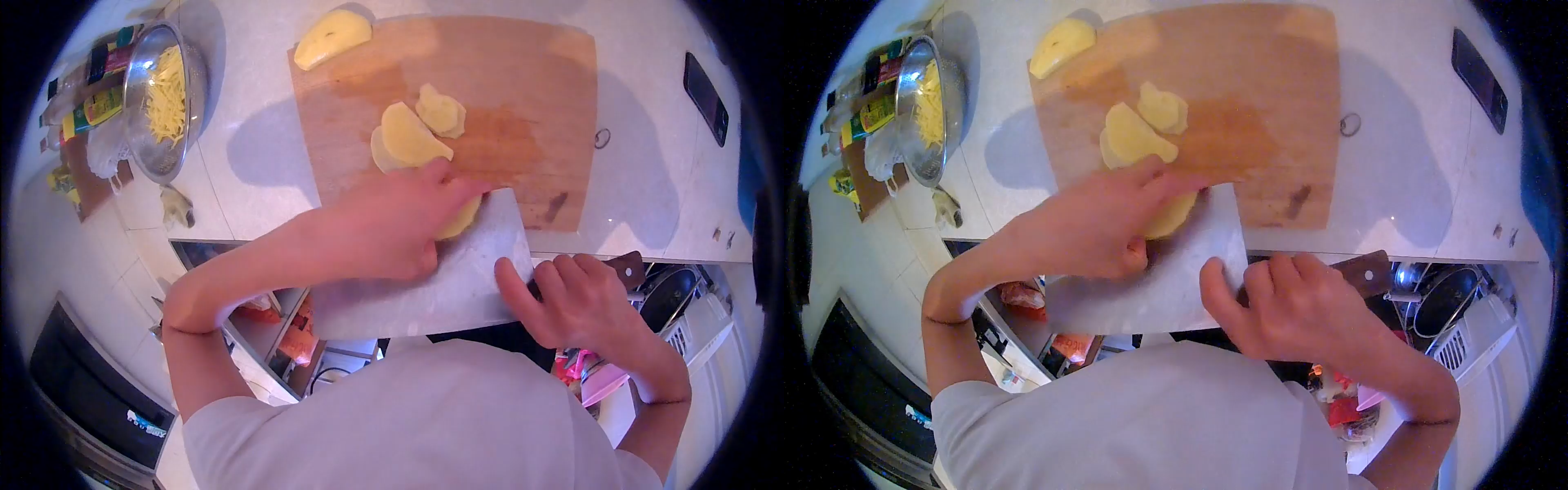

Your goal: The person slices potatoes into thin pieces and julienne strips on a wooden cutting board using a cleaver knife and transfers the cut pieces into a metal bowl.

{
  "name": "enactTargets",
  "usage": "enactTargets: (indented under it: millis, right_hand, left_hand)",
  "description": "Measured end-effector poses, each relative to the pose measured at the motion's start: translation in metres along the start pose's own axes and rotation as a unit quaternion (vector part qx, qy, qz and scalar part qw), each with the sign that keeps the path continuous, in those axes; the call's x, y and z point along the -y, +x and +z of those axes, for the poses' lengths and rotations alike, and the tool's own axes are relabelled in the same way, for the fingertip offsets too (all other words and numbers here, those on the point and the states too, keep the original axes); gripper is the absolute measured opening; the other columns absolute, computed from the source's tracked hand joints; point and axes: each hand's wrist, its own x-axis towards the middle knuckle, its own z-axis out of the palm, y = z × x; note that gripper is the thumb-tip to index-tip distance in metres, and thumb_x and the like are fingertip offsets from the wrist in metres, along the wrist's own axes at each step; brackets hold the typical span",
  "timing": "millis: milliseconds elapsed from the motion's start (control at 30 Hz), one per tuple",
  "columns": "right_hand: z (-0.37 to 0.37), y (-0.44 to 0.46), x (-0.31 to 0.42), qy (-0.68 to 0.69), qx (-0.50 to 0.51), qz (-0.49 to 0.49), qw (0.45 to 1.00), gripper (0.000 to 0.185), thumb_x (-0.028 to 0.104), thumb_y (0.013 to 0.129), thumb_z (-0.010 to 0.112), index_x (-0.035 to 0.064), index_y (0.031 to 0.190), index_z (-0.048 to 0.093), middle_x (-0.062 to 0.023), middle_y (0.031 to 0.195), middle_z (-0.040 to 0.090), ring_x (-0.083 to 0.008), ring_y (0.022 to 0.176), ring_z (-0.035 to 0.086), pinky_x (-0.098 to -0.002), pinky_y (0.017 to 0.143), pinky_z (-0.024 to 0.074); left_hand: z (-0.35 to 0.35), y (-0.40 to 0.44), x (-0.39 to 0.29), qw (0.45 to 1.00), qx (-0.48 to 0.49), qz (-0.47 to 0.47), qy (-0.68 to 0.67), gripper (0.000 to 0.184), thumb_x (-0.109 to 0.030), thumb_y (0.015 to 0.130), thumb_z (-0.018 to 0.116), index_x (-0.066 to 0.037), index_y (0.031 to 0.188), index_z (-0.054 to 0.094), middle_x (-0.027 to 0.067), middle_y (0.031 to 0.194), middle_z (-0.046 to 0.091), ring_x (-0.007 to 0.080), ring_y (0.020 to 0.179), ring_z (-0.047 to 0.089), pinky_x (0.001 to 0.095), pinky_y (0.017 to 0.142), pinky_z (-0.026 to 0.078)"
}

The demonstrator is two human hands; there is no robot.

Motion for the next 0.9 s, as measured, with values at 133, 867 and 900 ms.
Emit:
enactTargets:
  millis: [133, 867, 900]
  right_hand:
    - [-0.012, -0.006, 0.002, 0.012, 0.017, -0.001, 1.000, 0.029, 0.013, 0.067, 0.058, 0.0059, 0.095, 0.058, 0.0032, 0.053, 0.037, -0.0092, 0.045, 0.043, -0.0231, 0.040, 0.0320]
    - [0.043, -0.038, -0.076, 0.039, -0.139, 0.353, 0.924, 0.062, 0.001, 0.069, 0.067, 0.0177, 0.127, 0.050, -0.0083, 0.079, 0.056, -0.0231, 0.069, 0.056, -0.0314, 0.063, 0.0469]
    - [0.050, -0.035, -0.078, 0.040, -0.139, 0.355, 0.924, 0.062, 0.002, 0.069, 0.067, 0.0181, 0.127, 0.050, -0.0081, 0.079, 0.056, -0.0229, 0.070, 0.056, -0.0312, 0.063, 0.0469]
  left_hand:
    - [-0.001, -0.006, 0.020, 0.998, -0.057, -0.012, 0.030, 0.056, -0.002, 0.068, 0.057, -0.005, 0.122, 0.043, 0.0175, 0.103, 0.050, 0.0338, 0.086, 0.057, 0.0399, 0.075, 0.047]
    - [0.077, -0.013, 0.076, 0.885, -0.437, -0.150, -0.046, 0.045, -0.009, 0.065, 0.074, -0.005, 0.103, 0.050, 0.0121, 0.099, 0.051, 0.0296, 0.094, 0.051, 0.0371, 0.080, 0.043]
    - [0.079, -0.017, 0.080, 0.892, -0.420, -0.148, -0.072, 0.040, -0.007, 0.066, 0.072, -0.006, 0.100, 0.051, 0.0116, 0.099, 0.052, 0.0295, 0.093, 0.052, 0.0368, 0.078, 0.044]
